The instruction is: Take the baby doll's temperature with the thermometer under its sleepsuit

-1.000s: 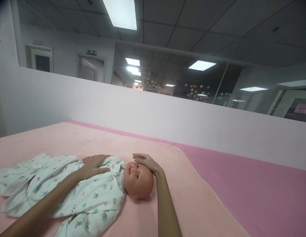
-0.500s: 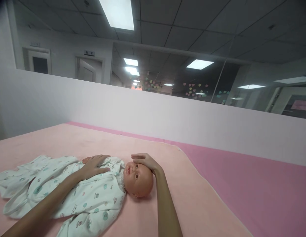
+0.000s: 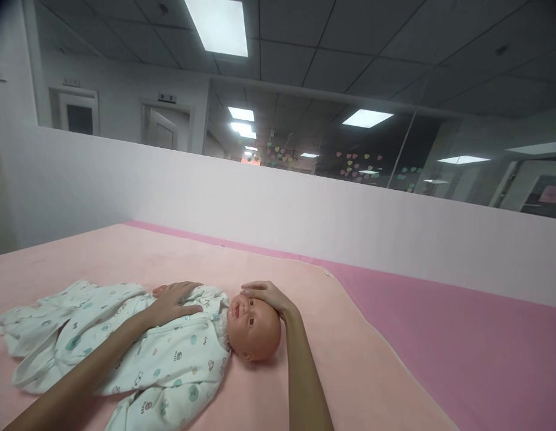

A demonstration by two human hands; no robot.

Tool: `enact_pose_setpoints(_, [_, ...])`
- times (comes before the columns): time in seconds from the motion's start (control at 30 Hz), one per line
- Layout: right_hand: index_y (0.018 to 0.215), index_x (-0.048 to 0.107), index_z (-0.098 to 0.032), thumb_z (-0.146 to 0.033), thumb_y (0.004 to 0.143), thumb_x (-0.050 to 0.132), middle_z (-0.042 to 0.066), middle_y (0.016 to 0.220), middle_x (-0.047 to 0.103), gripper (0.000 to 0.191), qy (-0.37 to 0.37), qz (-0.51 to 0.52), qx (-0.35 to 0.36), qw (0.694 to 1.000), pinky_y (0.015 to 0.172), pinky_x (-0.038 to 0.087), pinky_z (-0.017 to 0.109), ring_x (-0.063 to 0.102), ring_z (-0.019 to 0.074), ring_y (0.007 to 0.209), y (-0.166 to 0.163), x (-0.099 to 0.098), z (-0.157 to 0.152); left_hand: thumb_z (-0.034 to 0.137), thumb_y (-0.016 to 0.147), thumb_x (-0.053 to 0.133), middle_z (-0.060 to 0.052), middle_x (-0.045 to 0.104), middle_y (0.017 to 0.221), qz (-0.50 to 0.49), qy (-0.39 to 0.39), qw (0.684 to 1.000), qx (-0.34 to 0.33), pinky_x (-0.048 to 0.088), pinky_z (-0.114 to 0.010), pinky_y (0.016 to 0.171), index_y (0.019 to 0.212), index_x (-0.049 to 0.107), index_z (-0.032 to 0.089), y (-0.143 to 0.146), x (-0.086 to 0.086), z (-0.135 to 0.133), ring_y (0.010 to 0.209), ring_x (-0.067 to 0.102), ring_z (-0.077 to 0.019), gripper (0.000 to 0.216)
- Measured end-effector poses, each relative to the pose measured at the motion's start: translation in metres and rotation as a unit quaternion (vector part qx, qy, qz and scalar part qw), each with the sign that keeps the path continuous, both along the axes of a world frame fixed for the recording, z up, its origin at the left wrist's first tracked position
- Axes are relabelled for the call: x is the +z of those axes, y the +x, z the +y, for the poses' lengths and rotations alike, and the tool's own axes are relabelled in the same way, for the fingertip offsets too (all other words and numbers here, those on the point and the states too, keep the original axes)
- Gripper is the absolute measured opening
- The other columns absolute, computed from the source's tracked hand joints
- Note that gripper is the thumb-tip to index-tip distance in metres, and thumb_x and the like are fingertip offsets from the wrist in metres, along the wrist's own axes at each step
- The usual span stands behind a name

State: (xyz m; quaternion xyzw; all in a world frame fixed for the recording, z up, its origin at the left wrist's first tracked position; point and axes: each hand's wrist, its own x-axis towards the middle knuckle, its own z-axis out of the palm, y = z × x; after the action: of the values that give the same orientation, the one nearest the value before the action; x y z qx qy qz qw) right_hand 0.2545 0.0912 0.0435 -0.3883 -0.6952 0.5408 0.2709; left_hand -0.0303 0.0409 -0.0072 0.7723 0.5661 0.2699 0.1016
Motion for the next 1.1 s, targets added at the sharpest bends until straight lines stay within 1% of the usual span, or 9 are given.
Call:
enact_pose_setpoints(0.1, [0.078,0.069,-0.012,-0.044,0.064,0.069,0.007,0.078,0.068,0.035,0.008,-0.028,0.009,1.000,0.077,0.046,0.034,0.061,0.0201,0.079,-0.0001,0.0000,-0.0007,0.061,0.071,0.049,-0.003,0.049,0.126,-0.004,0.001,1.000,-0.003,0.028,-0.041,0.098,0.123,0.045,0.028,-0.0001,0.0001,-0.0005,0.116,0.040,-0.0282,0.061])
enact_pose_setpoints(0.17, [0.082,0.069,-0.013,-0.043,0.063,0.070,0.007,0.085,0.068,0.036,0.006,-0.016,0.006,1.000,0.079,0.046,0.034,0.061,0.0206,0.083,-0.0006,0.0002,-0.0008,0.061,0.071,0.050,-0.004,0.049,0.125,-0.004,0.003,1.000,-0.004,0.028,-0.041,0.098,0.123,0.045,0.028,-0.0001,-0.0001,-0.0005,0.116,0.040,-0.0281,0.062])
enact_pose_setpoints(0.3, [0.100,0.065,-0.018,-0.038,0.061,0.073,0.008,0.110,0.062,0.044,0.003,0.017,-0.016,1.000,0.089,0.042,0.033,0.056,0.0210,0.101,-0.0013,0.0001,-0.0003,0.061,0.071,0.050,-0.004,0.049,0.126,-0.003,0.003,1.000,-0.003,0.028,-0.041,0.099,0.123,0.045,0.028,-0.0003,-0.0008,0.0002,0.116,0.040,-0.0280,0.062])
enact_pose_setpoints(0.37, [0.098,0.066,-0.018,-0.039,0.062,0.072,0.008,0.110,0.061,0.042,0.005,0.014,-0.021,1.000,0.087,0.043,0.032,0.056,0.0206,0.100,-0.0008,-0.0003,-0.0001,0.061,0.071,0.049,-0.004,0.048,0.126,-0.004,0.001,1.000,-0.004,0.028,-0.042,0.099,0.123,0.045,0.028,-0.0004,-0.0009,0.0003,0.116,0.040,-0.0283,0.062])
enact_pose_setpoints(0.5, [0.078,0.069,-0.012,-0.046,0.065,0.067,0.006,0.080,0.068,0.036,0.007,-0.023,0.012,1.000,0.070,0.046,0.030,0.060,0.0178,0.076,0.0009,-0.0011,-0.0002,0.062,0.071,0.049,-0.004,0.049,0.126,-0.005,0.003,1.000,-0.005,0.028,-0.041,0.098,0.124,0.045,0.028,-0.0004,-0.0009,-0.0002,0.116,0.040,-0.0283,0.063])
enact_pose_setpoints(0.57, [0.072,0.068,-0.011,-0.047,0.067,0.066,0.005,0.072,0.067,0.036,0.009,-0.031,0.020,0.999,0.066,0.045,0.029,0.059,0.0167,0.070,0.0010,-0.0011,-0.0004,0.063,0.071,0.049,-0.003,0.049,0.126,-0.005,0.003,1.000,-0.002,0.028,-0.041,0.099,0.124,0.045,0.028,-0.0002,-0.0008,-0.0005,0.116,0.040,-0.0280,0.063])
enact_pose_setpoints(0.77, [0.093,0.068,-0.017,-0.042,0.062,0.071,0.008,0.104,0.064,0.041,-0.005,0.003,-0.011,1.000,0.084,0.043,0.032,0.058,0.0202,0.094,-0.0010,0.0009,-0.0018,0.063,0.071,0.048,-0.003,0.049,0.126,-0.008,0.000,1.000,-0.001,0.029,-0.042,0.098,0.123,0.045,0.029,0.0000,0.0004,-0.0016,0.116,0.040,-0.0287,0.062])
enact_pose_setpoints(0.97, [0.077,0.069,-0.013,-0.048,0.065,0.066,0.007,0.079,0.068,0.037,-0.002,-0.029,0.006,1.000,0.074,0.045,0.032,0.060,0.0198,0.079,-0.0019,0.0030,-0.0054,0.063,0.071,0.049,-0.004,0.048,0.128,-0.004,-0.004,1.000,0.001,0.027,-0.043,0.099,0.124,0.044,0.029,-0.0004,0.0006,-0.0011,0.117,0.038,-0.0297,0.064])
enact_pose_setpoints(1.1, [0.086,0.068,-0.015,-0.044,0.064,0.069,0.007,0.091,0.067,0.037,-0.012,-0.001,-0.013,1.000,0.078,0.044,0.031,0.059,0.0195,0.086,-0.0027,0.0017,-0.0051,0.063,0.071,0.048,-0.003,0.048,0.128,0.000,0.001,1.000,0.000,0.028,-0.042,0.099,0.124,0.044,0.029,-0.0008,-0.0006,-0.0001,0.117,0.039,-0.0298,0.064])
